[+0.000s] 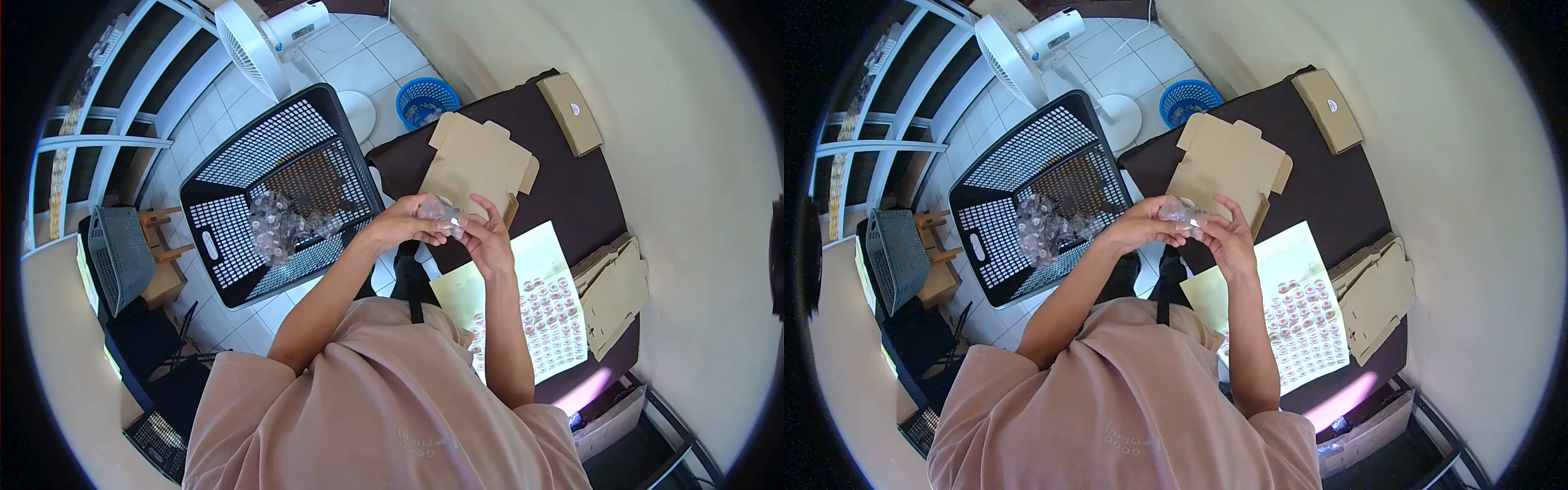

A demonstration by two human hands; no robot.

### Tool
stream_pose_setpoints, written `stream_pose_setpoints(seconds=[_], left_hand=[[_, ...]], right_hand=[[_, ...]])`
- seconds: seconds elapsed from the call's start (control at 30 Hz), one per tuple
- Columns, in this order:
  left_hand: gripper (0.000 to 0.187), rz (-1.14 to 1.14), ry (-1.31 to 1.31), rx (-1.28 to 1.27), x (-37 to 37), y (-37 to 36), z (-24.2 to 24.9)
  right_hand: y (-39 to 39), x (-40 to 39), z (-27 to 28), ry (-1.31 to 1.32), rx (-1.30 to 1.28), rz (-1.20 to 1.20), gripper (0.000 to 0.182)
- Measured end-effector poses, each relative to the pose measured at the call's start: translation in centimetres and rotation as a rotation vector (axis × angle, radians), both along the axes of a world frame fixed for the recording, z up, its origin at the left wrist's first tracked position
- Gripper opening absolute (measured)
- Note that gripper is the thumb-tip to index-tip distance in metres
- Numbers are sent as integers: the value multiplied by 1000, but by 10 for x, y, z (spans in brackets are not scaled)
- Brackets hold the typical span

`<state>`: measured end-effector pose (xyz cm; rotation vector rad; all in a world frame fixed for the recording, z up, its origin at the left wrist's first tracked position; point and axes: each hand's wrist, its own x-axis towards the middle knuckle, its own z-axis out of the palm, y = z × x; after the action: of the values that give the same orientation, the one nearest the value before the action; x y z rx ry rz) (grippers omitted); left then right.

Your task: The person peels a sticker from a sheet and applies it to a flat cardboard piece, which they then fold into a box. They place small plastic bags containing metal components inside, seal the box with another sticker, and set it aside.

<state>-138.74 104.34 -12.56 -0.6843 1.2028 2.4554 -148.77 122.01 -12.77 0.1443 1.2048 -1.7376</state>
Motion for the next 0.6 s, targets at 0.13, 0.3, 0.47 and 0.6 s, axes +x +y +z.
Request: stream_pose_setpoints(seconds=[0.13, 0.3, 0.47, 0.6], left_hand=[[39, -116, 21, -119, 0, -3, 0], [35, -203, 88, -249, 0, -7, -15], [28, -17, 6, -315, -12, -11, -27], [24, 24, 110, -301, -14, -13, -38]], right_hand=[[-1, 2, -4, -80, 104, -70, 53], [-7, -4, -12, 12, 42, -124, 51], [-17, -6, -14, 216, 95, -40, 51], [-25, -14, -3, 352, 152, 4, 52]])
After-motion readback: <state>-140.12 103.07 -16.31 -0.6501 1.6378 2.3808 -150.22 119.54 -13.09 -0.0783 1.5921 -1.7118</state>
